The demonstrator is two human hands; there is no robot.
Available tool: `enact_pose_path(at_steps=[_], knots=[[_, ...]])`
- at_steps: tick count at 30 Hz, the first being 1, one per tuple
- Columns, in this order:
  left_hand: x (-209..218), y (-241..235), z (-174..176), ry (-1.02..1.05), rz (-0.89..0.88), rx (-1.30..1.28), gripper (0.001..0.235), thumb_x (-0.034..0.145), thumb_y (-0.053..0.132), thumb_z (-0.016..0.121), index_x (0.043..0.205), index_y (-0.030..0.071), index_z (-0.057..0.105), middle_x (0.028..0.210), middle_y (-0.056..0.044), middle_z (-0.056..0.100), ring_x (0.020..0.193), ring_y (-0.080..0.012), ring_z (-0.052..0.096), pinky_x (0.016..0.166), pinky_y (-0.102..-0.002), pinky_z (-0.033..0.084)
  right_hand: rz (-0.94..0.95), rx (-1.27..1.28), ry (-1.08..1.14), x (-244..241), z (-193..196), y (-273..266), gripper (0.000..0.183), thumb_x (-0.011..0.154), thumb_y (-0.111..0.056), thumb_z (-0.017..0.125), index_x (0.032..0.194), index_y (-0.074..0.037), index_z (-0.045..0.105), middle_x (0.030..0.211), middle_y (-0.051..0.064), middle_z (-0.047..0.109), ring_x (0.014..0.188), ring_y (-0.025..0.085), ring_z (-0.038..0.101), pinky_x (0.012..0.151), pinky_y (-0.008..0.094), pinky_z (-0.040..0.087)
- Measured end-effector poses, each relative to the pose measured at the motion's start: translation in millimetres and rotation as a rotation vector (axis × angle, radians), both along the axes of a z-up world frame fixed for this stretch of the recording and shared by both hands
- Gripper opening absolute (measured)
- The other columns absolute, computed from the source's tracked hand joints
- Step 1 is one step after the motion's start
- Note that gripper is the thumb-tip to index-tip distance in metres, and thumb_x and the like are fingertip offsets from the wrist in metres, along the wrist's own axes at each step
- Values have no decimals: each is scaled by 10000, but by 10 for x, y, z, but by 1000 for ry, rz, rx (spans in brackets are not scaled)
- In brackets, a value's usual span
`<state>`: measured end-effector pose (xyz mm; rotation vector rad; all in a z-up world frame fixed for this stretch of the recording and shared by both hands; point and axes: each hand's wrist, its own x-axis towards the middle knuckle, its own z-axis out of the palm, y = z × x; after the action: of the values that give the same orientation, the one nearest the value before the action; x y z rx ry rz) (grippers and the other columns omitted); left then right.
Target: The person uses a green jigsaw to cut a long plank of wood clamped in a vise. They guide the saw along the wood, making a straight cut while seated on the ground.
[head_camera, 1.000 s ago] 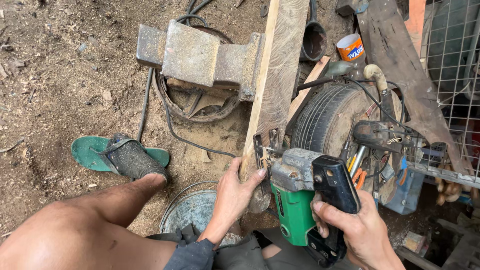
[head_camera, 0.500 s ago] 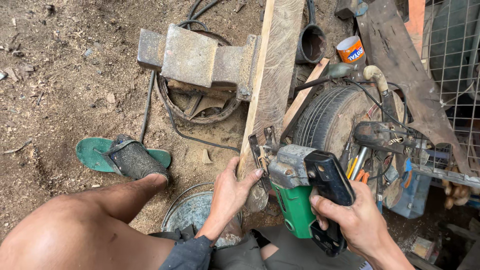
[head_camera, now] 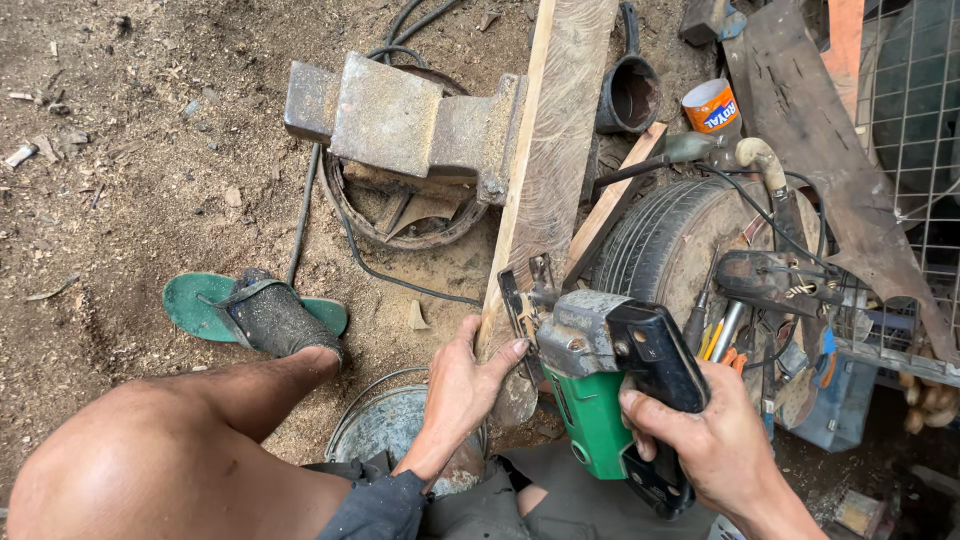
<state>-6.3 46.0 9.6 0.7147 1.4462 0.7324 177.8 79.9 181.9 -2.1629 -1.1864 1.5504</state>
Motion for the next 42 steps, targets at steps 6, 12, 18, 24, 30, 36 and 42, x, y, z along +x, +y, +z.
enact_pose_path(at_steps=[6, 12, 18, 24, 30, 36, 42], knots=[[-2, -3, 16, 17, -21, -17, 636, 777, 405, 780, 1249, -1, 646, 956, -243, 768, 897, -354, 761, 831, -439, 545, 68, -41, -100, 4, 36, 23, 160, 794, -143, 722, 797, 13, 685, 535, 67, 623, 462, 137, 565, 453, 309, 449], [15, 1, 19, 46, -44, -73, 648, 775, 427, 774, 1246, 2, 642, 941, -251, 760, 874, -361, 761, 814, -450, 548, 116, -53, -135, 56, 12, 41, 176, 790, -173, 729, 804, -4, 682, 530, 63, 635, 462, 131, 572, 452, 307, 458], [46, 12, 41, 83, -34, -68, 664, 775, 421, 778, 1251, -14, 621, 892, -274, 746, 841, -377, 752, 810, -463, 541, 124, -37, -96, 129, -25, 9, 167, 787, -163, 733, 802, -1, 697, 552, 60, 646, 466, 131, 597, 460, 301, 487], [53, 41, 101, 58, -34, -149, 627, 763, 431, 755, 1223, 20, 643, 826, -251, 748, 775, -366, 764, 765, -469, 553, 148, -40, -58, 145, -29, 60, 161, 793, -151, 738, 817, 0, 688, 555, 63, 637, 464, 136, 597, 460, 301, 490], [56, 22, 43, 116, -38, -50, 642, 788, 448, 774, 1226, -4, 644, 905, -270, 745, 860, -381, 743, 805, -466, 544, 198, -31, -81, 100, 24, 134, 166, 794, -162, 749, 806, -4, 698, 565, 40, 637, 474, 115, 595, 457, 293, 485], [22, -37, -53, -68, 45, -67, 602, 879, 461, 669, 1275, 6, 656, 996, -179, 795, 875, -225, 769, 817, -368, 581, 269, -69, -90, 7, 72, 238, 181, 798, -196, 742, 807, -17, 717, 551, 22, 634, 468, 94, 589, 448, 279, 478], [24, -116, -238, -194, 145, 58, 515, 998, 436, 576, 1274, 6, 635, 1138, -99, 725, 1053, -159, 672, 954, -297, 510, 305, -54, -109, -73, 86, 273, 181, 800, -206, 751, 815, -33, 700, 517, 10, 622, 438, 84, 588, 410, 288, 470]])
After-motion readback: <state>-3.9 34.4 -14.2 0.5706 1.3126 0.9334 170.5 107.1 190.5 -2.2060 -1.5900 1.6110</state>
